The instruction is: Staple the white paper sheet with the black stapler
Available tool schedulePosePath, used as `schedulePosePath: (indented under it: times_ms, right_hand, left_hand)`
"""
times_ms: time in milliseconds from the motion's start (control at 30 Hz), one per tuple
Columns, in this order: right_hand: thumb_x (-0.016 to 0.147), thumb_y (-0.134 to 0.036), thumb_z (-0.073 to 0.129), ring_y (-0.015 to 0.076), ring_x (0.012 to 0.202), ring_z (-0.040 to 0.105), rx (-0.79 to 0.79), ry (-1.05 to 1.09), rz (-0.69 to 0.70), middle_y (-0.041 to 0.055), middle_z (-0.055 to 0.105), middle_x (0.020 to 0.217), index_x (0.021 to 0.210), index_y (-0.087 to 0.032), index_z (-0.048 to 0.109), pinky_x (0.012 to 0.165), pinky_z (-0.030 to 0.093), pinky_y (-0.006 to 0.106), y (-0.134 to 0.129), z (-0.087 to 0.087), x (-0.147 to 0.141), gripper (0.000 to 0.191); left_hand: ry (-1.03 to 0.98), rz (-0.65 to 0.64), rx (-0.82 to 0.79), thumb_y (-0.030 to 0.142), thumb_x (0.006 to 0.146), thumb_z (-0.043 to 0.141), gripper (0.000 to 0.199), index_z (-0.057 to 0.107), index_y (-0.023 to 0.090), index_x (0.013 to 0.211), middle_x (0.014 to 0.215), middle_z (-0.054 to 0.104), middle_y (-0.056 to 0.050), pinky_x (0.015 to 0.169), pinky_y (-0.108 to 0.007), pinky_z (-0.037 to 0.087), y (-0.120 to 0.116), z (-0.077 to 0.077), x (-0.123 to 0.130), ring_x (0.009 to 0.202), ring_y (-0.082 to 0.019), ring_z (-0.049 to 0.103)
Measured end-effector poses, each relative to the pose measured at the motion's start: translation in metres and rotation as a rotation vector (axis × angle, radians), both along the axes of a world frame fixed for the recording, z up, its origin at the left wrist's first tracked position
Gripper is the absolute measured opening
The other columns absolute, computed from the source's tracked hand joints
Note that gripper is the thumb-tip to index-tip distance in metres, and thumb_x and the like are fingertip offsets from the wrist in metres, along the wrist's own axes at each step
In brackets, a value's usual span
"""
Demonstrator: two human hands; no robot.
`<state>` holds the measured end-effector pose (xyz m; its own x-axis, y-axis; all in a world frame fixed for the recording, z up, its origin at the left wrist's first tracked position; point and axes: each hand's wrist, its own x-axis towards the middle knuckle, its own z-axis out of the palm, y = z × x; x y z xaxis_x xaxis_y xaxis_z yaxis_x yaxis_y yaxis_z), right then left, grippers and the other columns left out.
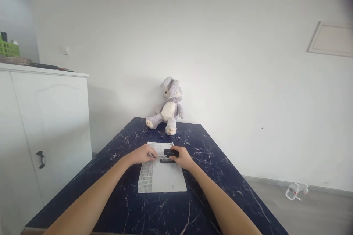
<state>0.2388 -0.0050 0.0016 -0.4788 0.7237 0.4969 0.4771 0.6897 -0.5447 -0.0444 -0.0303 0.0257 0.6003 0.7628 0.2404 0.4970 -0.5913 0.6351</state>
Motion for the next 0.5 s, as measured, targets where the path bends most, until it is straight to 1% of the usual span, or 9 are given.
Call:
schedulePosePath:
  times_ms: [100,167,233,267,367,433,500]
  right_hand:
    - [0.075,-0.023,0.078,0.0261,0.09,0.071,-0.034,0.045,0.059,0.0058,0.077,0.097,0.102,-0.019,0.077,0.087,0.052,0.037,-0.001,0.002,0.004,0.027]
    - [0.075,-0.027,0.08,0.027,0.093,0.071,-0.081,0.103,0.122,0.0065,0.077,0.101,0.103,-0.019,0.077,0.09,0.052,0.038,-0.003,0.004,0.005,0.03]
    - [0.074,-0.03,0.081,0.0265,0.092,0.071,-0.118,0.145,0.183,0.0066,0.077,0.1,0.104,-0.018,0.077,0.088,0.052,0.037,-0.008,0.007,0.003,0.032]
    - [0.075,-0.031,0.081,0.0258,0.091,0.07,-0.128,0.16,0.209,0.0065,0.077,0.098,0.103,-0.018,0.077,0.086,0.053,0.036,-0.011,0.009,0.001,0.032]
    - [0.078,-0.034,0.08,0.0239,0.088,0.068,-0.131,0.205,0.26,0.0062,0.075,0.095,0.102,-0.017,0.077,0.082,0.052,0.034,-0.018,0.014,-0.006,0.03]
    - [0.079,-0.036,0.08,0.0231,0.087,0.067,-0.125,0.237,0.272,0.0062,0.074,0.095,0.103,-0.018,0.077,0.081,0.051,0.034,-0.021,0.016,-0.01,0.031]
    - [0.078,-0.038,0.08,0.0221,0.084,0.066,-0.11,0.242,0.275,0.0059,0.073,0.093,0.102,-0.018,0.078,0.08,0.051,0.034,-0.023,0.017,-0.013,0.032]
  left_hand:
    - [-0.066,0.017,-0.068,0.038,0.076,0.078,0.023,0.08,0.022,0.093,0.099,0.079,-0.008,0.085,-0.033,0.056,0.001,-0.003,0.003,0.092,-0.025,0.074]
    - [-0.147,0.009,-0.107,0.036,0.072,0.081,0.031,0.075,0.02,0.098,0.097,0.079,-0.007,0.083,-0.034,0.056,0.0,-0.005,0.01,0.088,-0.024,0.074]
    - [-0.213,0.005,-0.131,0.034,0.07,0.083,0.041,0.067,0.021,0.106,0.094,0.078,-0.006,0.081,-0.034,0.055,-0.002,-0.006,0.019,0.083,-0.022,0.074]
    - [-0.231,0.011,-0.128,0.033,0.07,0.083,0.043,0.064,0.022,0.106,0.092,0.078,-0.004,0.08,-0.033,0.055,-0.004,-0.006,0.023,0.08,-0.021,0.073]
    - [-0.249,0.02,-0.067,0.03,0.072,0.081,0.037,0.059,0.022,0.101,0.085,0.076,0.0,0.08,-0.031,0.052,-0.008,-0.003,0.029,0.08,-0.02,0.073]
    - [-0.264,0.013,-0.038,0.028,0.076,0.077,0.029,0.059,0.022,0.098,0.081,0.075,0.001,0.079,-0.03,0.051,-0.009,-0.002,0.029,0.08,-0.02,0.072]
    - [-0.261,0.006,-0.026,0.028,0.077,0.075,0.026,0.06,0.022,0.097,0.081,0.074,0.001,0.076,-0.029,0.05,-0.009,-0.002,0.028,0.079,-0.02,0.072]
